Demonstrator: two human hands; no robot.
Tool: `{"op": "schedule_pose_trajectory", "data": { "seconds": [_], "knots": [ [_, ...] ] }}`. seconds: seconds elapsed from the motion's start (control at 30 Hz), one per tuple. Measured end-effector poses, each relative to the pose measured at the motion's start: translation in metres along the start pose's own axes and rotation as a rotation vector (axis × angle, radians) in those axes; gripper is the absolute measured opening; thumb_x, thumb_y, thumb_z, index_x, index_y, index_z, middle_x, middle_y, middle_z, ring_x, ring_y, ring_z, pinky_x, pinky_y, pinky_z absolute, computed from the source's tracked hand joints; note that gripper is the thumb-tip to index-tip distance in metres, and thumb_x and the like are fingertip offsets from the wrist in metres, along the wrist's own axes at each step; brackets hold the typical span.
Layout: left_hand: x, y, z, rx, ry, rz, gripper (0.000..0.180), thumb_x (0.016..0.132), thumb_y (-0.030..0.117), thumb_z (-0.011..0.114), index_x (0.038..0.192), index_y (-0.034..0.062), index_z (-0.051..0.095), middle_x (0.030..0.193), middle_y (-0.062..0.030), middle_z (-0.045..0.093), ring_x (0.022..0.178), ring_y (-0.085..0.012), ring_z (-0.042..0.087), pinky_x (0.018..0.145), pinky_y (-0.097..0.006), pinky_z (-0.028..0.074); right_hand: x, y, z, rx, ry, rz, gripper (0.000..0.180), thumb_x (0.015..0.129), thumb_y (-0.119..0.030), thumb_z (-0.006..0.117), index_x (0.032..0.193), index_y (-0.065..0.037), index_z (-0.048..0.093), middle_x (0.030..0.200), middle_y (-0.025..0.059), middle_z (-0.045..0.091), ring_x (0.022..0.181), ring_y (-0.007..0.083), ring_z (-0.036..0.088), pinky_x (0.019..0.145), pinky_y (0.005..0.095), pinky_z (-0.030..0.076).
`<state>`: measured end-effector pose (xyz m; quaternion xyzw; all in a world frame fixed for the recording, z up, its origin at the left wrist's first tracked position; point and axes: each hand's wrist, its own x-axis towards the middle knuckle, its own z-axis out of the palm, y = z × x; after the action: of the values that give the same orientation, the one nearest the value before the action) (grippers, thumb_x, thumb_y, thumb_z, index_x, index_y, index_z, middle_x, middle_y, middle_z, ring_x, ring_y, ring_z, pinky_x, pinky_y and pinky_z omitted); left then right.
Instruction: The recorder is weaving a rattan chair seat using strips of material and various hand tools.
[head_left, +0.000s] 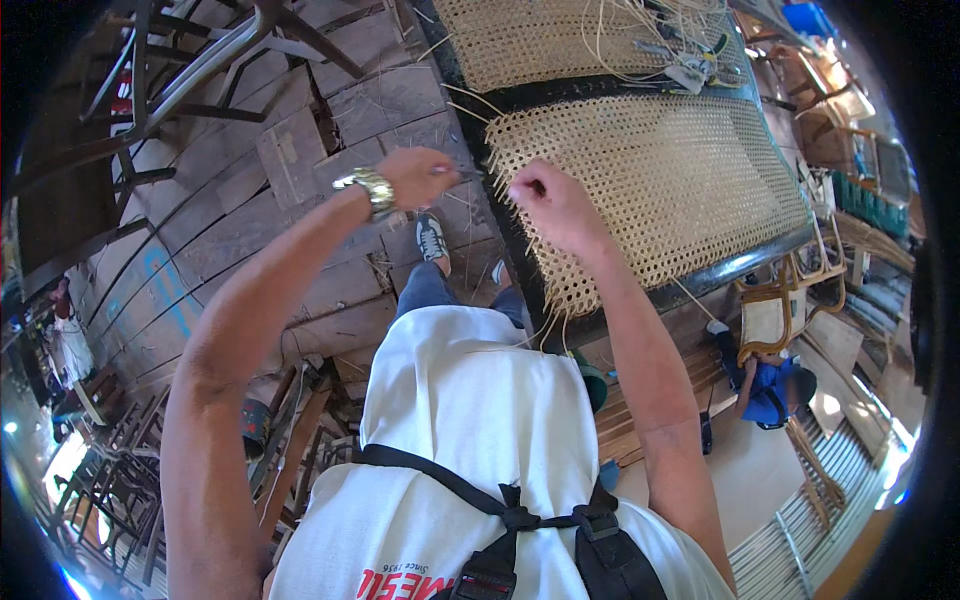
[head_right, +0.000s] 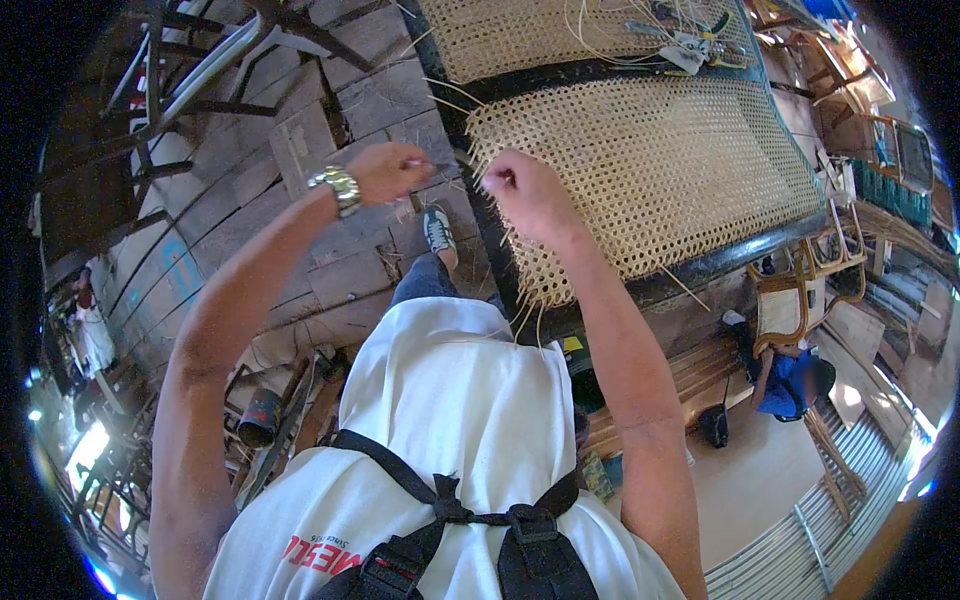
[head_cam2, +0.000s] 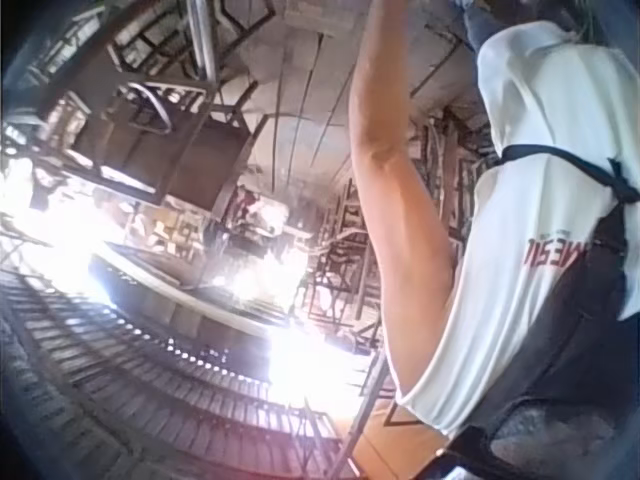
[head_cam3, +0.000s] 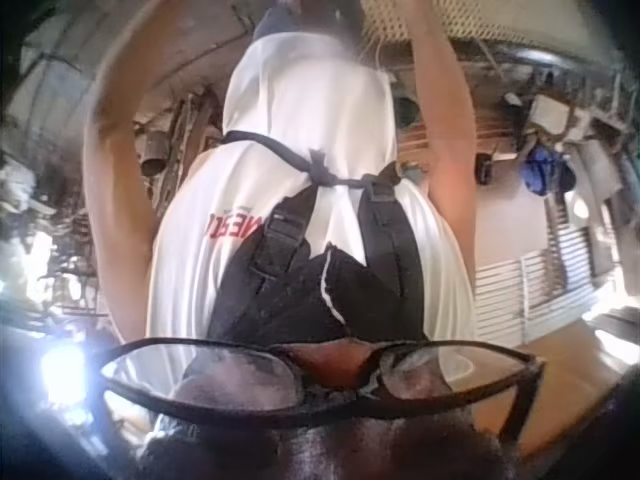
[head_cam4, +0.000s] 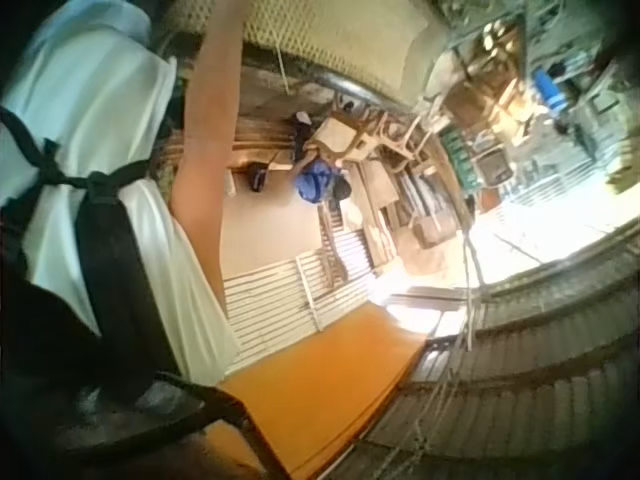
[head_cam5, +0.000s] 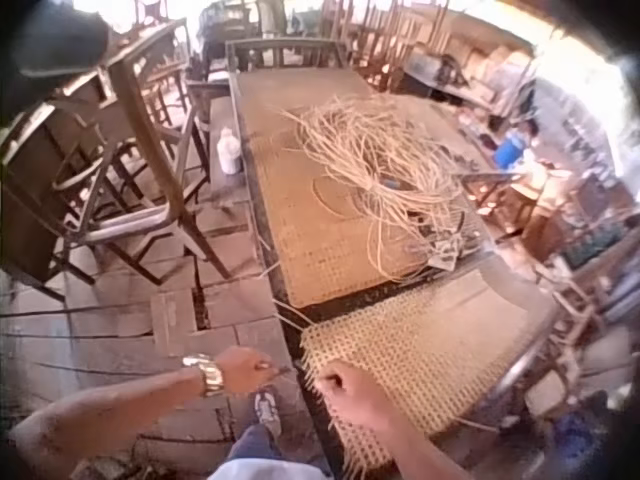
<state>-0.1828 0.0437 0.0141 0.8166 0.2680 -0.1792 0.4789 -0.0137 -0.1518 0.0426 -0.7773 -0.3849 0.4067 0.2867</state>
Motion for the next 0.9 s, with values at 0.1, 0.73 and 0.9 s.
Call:
{"op": "schedule_pose_trajectory", "data": {
  "seconds": [0.1, 0.73, 0.9],
  "knots": [
    [0.013, 0.033, 0.023, 0.089, 0.011, 0.053, 0.035, 0.094, 0.041, 0.059, 0.093, 0.0085, 0.072, 0.076, -0.0104, 0.072, 0.066, -0.0247, 0.071, 0.064, -0.040, 0.055, 0.005, 0.003, -0.009, 0.023, 0.120, 0.051, 0.020, 0.091, -0.023, 0.067, 0.094, -0.004, 0.070, 0.083, 0.0114, 0.070, 0.075, 0.0244, 0.066, 0.073, 0.0358, 0.052],
    [0.036, 0.065, 0.041, 0.487, -0.220, 0.065, 0.030, 0.086, 0.033, 0.062, 0.086, 0.0067, 0.075, 0.078, -0.0202, 0.070, 0.076, -0.0400, 0.070, 0.071, -0.049, 0.055, 0.008, -0.002, -0.035, -0.322, 0.039, 0.068, 0.019, 0.076, -0.016, 0.066, 0.077, 0.002, 0.073, 0.102, 0.0260, 0.063, 0.092, 0.0391, 0.065, 0.087, 0.0438, 0.052],
    [0.015, 0.068, 0.047, 0.301, -0.018, -0.005, 0.034, 0.089, 0.038, 0.065, 0.095, 0.0054, 0.074, 0.089, -0.0217, 0.072, 0.090, -0.0402, 0.071, 0.078, -0.048, 0.057, 0.017, 0.006, -0.023, -0.452, -0.038, 0.084, 0.019, 0.079, -0.017, 0.067, 0.081, 0.000, 0.074, 0.104, 0.0237, 0.063, 0.095, 0.0397, 0.065, 0.087, 0.0448, 0.053]
  ]
}}
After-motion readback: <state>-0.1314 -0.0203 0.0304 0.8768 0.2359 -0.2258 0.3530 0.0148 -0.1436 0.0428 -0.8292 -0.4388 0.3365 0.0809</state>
